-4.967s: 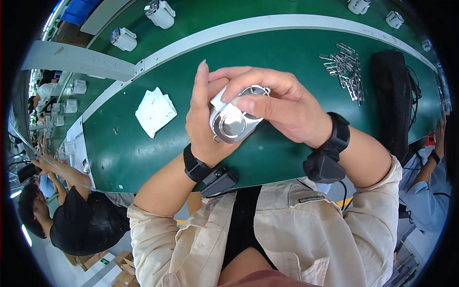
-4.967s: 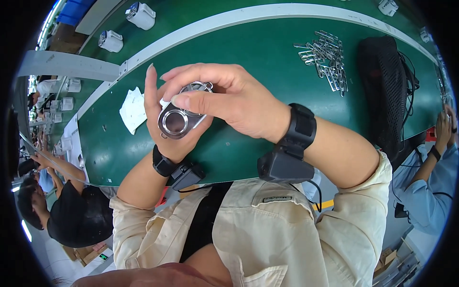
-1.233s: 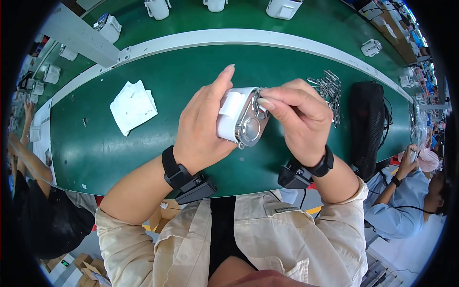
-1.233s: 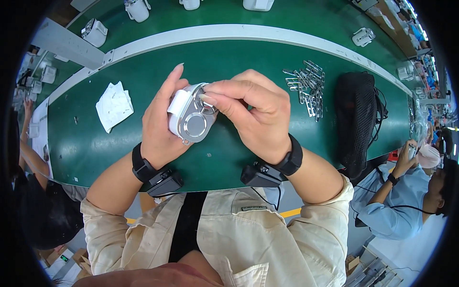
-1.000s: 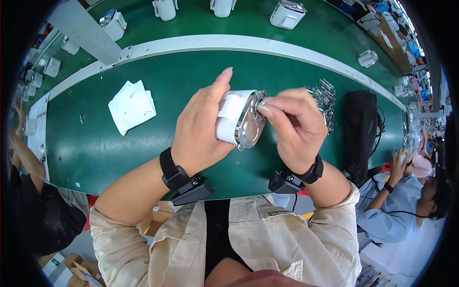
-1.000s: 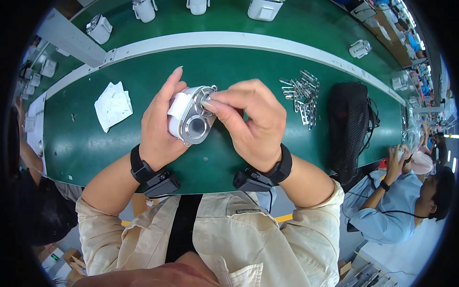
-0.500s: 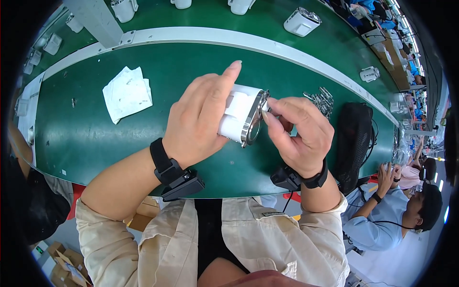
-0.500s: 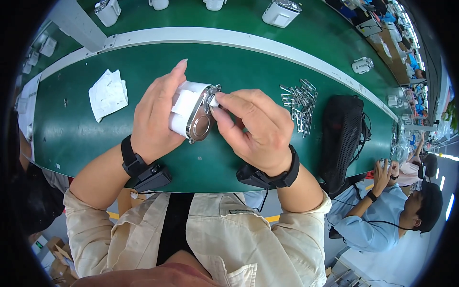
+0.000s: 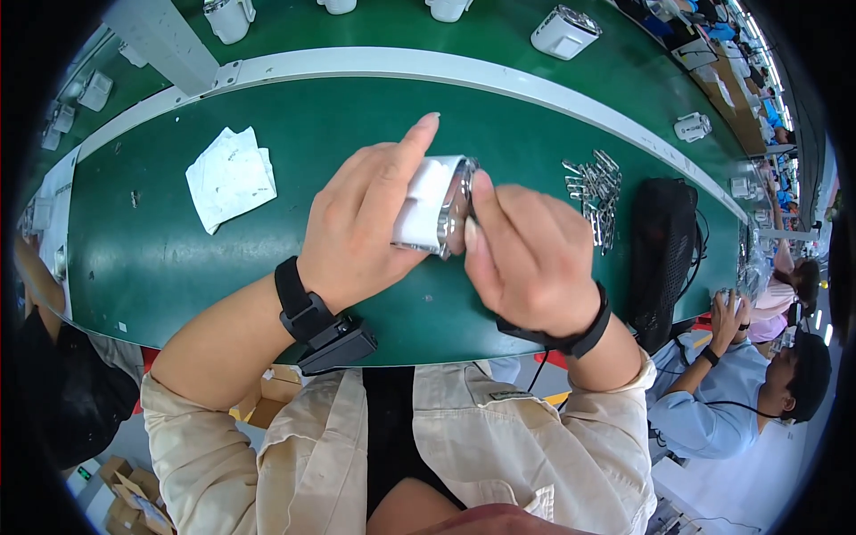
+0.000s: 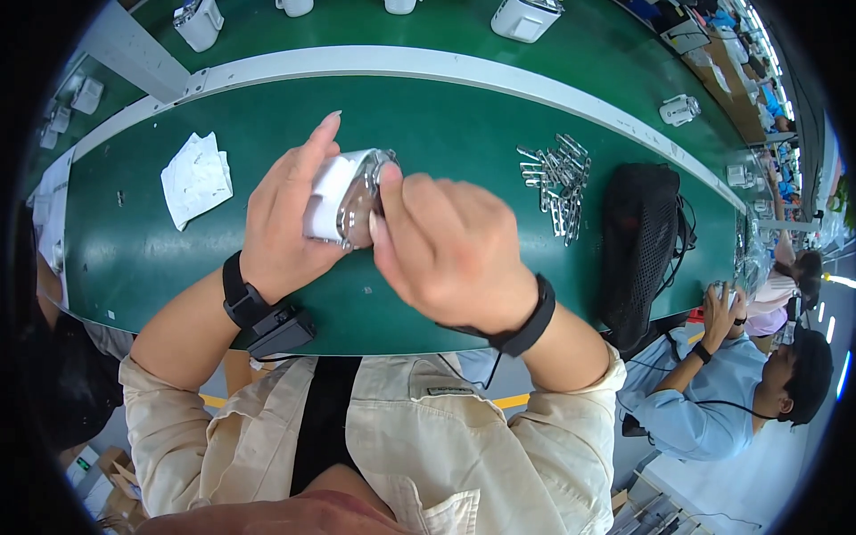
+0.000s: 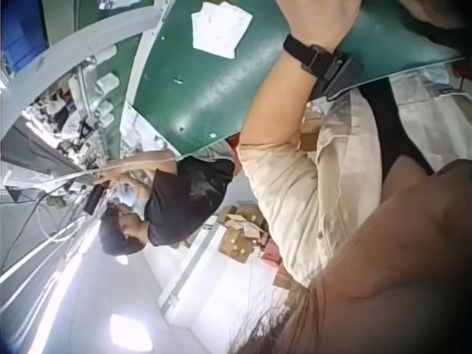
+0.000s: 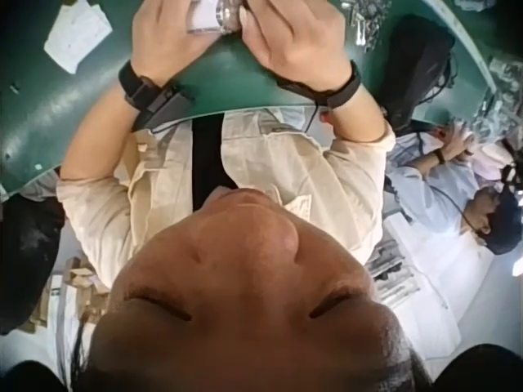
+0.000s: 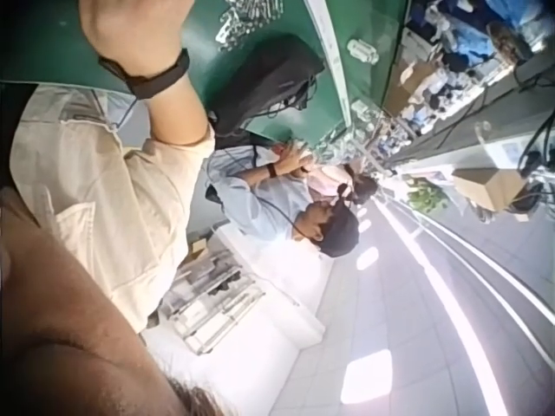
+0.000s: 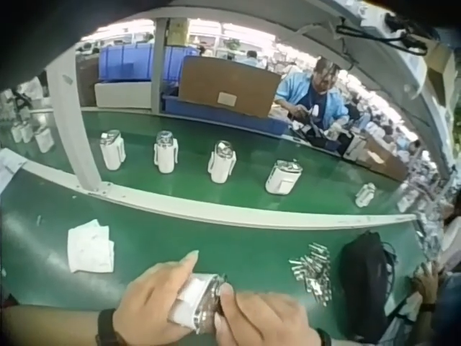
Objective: The person picks up a white device and a metal clip, attaches the clip to the device, and places it on the conveyor belt, repeating this process for several units.
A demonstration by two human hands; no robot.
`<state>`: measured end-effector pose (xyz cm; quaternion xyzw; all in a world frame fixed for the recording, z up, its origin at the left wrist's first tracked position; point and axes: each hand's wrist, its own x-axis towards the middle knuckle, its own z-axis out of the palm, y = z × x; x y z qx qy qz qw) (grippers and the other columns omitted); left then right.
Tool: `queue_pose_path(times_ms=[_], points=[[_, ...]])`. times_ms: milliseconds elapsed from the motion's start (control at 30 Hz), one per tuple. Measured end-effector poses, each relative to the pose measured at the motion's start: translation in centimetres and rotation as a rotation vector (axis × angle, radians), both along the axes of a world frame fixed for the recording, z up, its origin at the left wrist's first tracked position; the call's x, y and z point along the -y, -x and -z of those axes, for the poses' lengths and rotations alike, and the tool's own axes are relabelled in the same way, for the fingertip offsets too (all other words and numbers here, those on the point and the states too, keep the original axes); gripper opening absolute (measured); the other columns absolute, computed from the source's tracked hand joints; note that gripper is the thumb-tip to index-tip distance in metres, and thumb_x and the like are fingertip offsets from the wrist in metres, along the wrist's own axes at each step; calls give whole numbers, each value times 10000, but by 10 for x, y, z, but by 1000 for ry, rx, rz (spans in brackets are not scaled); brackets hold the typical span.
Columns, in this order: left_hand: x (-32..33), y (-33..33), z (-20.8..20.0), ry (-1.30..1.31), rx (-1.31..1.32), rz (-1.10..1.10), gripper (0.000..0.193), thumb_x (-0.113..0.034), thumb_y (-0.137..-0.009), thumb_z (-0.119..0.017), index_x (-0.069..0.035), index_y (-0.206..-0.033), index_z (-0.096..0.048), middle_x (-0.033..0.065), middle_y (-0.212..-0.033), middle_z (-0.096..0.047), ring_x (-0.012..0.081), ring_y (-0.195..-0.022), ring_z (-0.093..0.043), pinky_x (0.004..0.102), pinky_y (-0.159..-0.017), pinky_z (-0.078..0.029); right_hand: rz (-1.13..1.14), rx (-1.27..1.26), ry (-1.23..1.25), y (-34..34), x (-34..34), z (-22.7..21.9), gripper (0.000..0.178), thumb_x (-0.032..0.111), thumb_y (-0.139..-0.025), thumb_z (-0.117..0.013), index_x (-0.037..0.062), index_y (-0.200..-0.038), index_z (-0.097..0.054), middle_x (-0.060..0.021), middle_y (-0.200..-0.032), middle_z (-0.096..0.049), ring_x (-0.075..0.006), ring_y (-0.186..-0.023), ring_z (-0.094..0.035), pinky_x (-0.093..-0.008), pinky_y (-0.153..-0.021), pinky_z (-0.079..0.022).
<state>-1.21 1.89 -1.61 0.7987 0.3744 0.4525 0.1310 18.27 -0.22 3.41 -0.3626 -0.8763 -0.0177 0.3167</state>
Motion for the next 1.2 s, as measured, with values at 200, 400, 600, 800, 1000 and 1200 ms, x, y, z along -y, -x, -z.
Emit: queue_pose_path(times_ms=[200, 400, 600, 800, 1000, 1200], points=[[7, -14, -17, 204, 120, 114, 934, -104, -667, -852, -27, -1446, -343, 135, -1109, -621, 233, -987, -639, 328, -833, -525, -85, -681, 704, -31, -13, -8, 350, 157, -876, -653, -64, -1147, -634, -102, -1003, -623, -166, -880, -617, -328, -781, -510], [6, -23, -14, 253, 193, 282, 960, -80, -680, -842, -33, -1463, -288, 135, -1157, -601, 219, -1033, -628, 337, -865, -520, -297, -1123, 1320, -24, -12, -12, 514, 211, -904, -639, -23, -1339, -498, -134, -1248, -550, -204, -1132, -545, -324, -953, -441], [2, -32, -5, 98, 182, 268, 846, -104, -675, -842, -34, -1393, -401, 143, -1115, -618, 268, -958, -638, 350, -828, -519, -557, -1183, 1593, -29, -13, 2, 500, 229, -923, -614, -10, -1345, -493, -174, -1402, -447, -249, -1255, -476, -353, -1017, -400], [0, -39, -6, 33, 285, 368, 789, -75, -670, -845, -44, -1342, -434, 151, -1128, -600, 259, -972, -631, 333, -811, -520, -535, -1025, 1192, -28, -8, 0, 453, 245, -938, -591, 11, -1318, -517, -182, -1435, -406, -265, -1253, -477, -393, -1056, -368], [0, -44, -22, 48, 150, 390, 911, -75, -689, -852, -63, -1410, -294, 168, -1253, -518, 242, -1039, -609, 353, -862, -518, -479, -1164, 1398, -40, -7, -16, 393, 203, -943, -578, 21, -1290, -542, -174, -1437, -407, -257, -1245, -484, -386, -1049, -375], [1, -48, -21, 75, 290, 355, 807, -78, -675, -851, -57, -1356, -418, 139, -1119, -606, 259, -973, -637, 318, -800, -521, -490, -1026, 1187, -35, -8, -9, 332, 180, -974, -529, 33, -1271, -548, -141, -1362, -478, -224, -1173, -534, -354, -975, -449]])
